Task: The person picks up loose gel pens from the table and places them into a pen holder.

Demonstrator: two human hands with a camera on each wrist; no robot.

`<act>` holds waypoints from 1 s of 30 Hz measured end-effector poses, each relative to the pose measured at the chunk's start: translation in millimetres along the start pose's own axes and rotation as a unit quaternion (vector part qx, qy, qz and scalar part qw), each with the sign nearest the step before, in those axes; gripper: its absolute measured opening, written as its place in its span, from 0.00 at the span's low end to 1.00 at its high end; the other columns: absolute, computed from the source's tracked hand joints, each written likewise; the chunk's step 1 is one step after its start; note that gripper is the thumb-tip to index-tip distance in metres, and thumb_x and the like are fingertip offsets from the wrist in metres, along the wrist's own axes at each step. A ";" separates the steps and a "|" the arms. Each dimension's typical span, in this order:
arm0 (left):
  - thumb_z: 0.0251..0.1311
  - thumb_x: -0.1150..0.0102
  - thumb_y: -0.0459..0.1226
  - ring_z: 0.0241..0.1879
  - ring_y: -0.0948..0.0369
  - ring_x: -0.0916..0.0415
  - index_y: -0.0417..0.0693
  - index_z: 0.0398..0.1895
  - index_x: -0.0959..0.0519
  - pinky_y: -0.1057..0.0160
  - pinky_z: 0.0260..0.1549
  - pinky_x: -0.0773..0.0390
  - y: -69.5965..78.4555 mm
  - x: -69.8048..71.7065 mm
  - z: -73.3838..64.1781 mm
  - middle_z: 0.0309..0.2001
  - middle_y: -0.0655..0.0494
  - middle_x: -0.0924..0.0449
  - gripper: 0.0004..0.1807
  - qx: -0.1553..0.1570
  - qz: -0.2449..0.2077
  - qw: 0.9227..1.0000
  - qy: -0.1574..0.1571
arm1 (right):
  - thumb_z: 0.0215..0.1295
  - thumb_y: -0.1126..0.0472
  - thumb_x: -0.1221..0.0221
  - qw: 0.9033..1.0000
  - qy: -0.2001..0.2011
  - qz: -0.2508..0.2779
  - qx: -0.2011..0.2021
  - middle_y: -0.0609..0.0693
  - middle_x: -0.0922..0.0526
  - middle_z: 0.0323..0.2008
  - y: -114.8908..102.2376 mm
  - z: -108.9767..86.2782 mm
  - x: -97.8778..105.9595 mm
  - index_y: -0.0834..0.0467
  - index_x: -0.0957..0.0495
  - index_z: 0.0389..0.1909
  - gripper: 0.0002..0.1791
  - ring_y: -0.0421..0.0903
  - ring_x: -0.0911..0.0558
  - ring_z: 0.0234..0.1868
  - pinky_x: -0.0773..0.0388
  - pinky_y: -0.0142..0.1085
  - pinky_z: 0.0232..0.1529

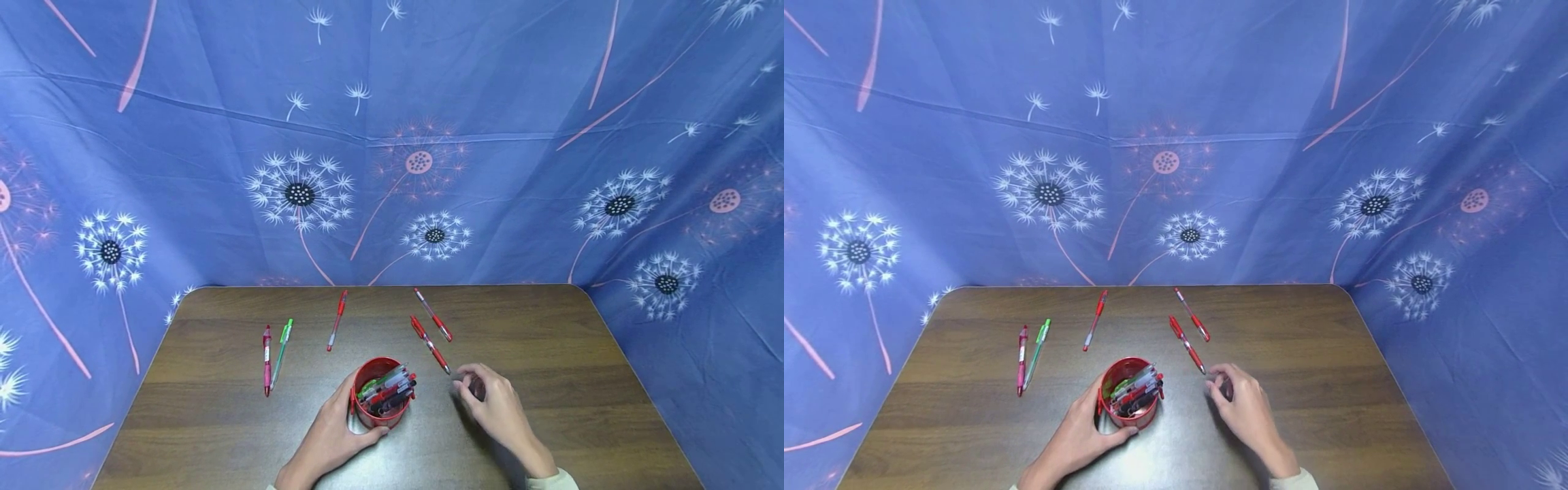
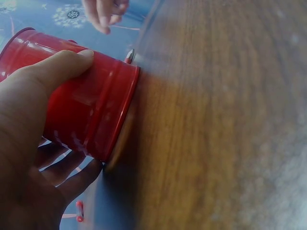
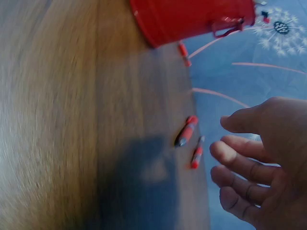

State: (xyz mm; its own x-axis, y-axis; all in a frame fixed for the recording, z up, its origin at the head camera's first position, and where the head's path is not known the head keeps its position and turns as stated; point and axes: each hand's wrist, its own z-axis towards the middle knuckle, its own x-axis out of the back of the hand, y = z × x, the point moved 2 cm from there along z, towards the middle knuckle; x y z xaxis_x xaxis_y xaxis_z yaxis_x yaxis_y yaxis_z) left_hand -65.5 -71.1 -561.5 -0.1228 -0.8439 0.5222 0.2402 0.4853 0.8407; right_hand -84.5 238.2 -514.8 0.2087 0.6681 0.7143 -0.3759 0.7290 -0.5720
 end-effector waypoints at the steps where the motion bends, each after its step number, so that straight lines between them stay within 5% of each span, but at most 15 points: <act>1: 0.46 0.13 0.54 0.68 0.66 0.25 0.74 0.78 0.35 0.52 0.66 0.21 0.1 0.0 -0.1 0.70 0.72 0.25 0.55 0.001 -0.001 1.000 -0.001 | 0.57 0.70 0.23 1.000 -0.003 -0.006 -0.008 0.36 0.23 0.29 3.6 0.5 -1.4 0.56 0.14 0.39 0.12 0.34 0.24 0.27 0.29 0.27 0.26; 6: 0.48 0.14 0.56 0.69 0.65 0.26 0.74 0.79 0.36 0.51 0.66 0.21 0.3 0.5 -1.0 0.70 0.72 0.26 0.55 0.007 -0.005 1.000 -0.005 | 0.58 0.65 0.22 0.998 -0.033 -0.039 -0.042 0.42 0.21 0.32 16.0 8.3 -8.5 0.55 0.14 0.40 0.13 0.38 0.23 0.31 0.29 0.32 0.28; 14: 0.47 0.13 0.54 0.69 0.65 0.26 0.72 0.79 0.35 0.52 0.67 0.22 0.7 0.7 -0.9 0.71 0.72 0.26 0.55 0.005 -0.003 1.000 -0.002 | 0.56 0.59 0.20 0.993 -0.058 -0.092 -0.042 0.50 0.15 0.38 18.6 27.9 -18.1 0.59 0.13 0.44 0.17 0.48 0.18 0.39 0.19 0.48 0.36; 21: 0.46 0.12 0.52 0.69 0.65 0.26 0.71 0.79 0.35 0.52 0.67 0.22 0.6 0.2 -0.8 0.70 0.72 0.26 0.56 0.000 -0.002 1.000 0.000 | 0.56 0.57 0.19 0.988 -0.092 -0.109 -0.067 0.48 0.17 0.34 21.2 36.7 -30.2 0.59 0.14 0.44 0.19 0.44 0.19 0.33 0.21 0.44 0.28; 30: 0.45 0.12 0.52 0.70 0.63 0.26 0.69 0.79 0.35 0.52 0.69 0.23 -1.5 -0.2 -0.3 0.71 0.69 0.25 0.57 -0.007 0.000 1.000 0.004 | 0.54 0.62 0.20 0.989 -0.082 -0.106 -0.066 0.45 0.19 0.31 23.9 37.9 -39.7 0.58 0.14 0.40 0.15 0.41 0.22 0.30 0.22 0.44 0.28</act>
State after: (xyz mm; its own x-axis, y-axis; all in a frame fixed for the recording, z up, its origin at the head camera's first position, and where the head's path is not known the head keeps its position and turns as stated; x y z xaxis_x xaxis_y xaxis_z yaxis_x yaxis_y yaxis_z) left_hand -65.5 -71.7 -562.9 -0.1155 -0.8455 0.5213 0.2544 0.4821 0.8383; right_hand -135.9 223.5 -541.6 0.1165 0.4731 0.8733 -0.2161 0.8703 -0.4426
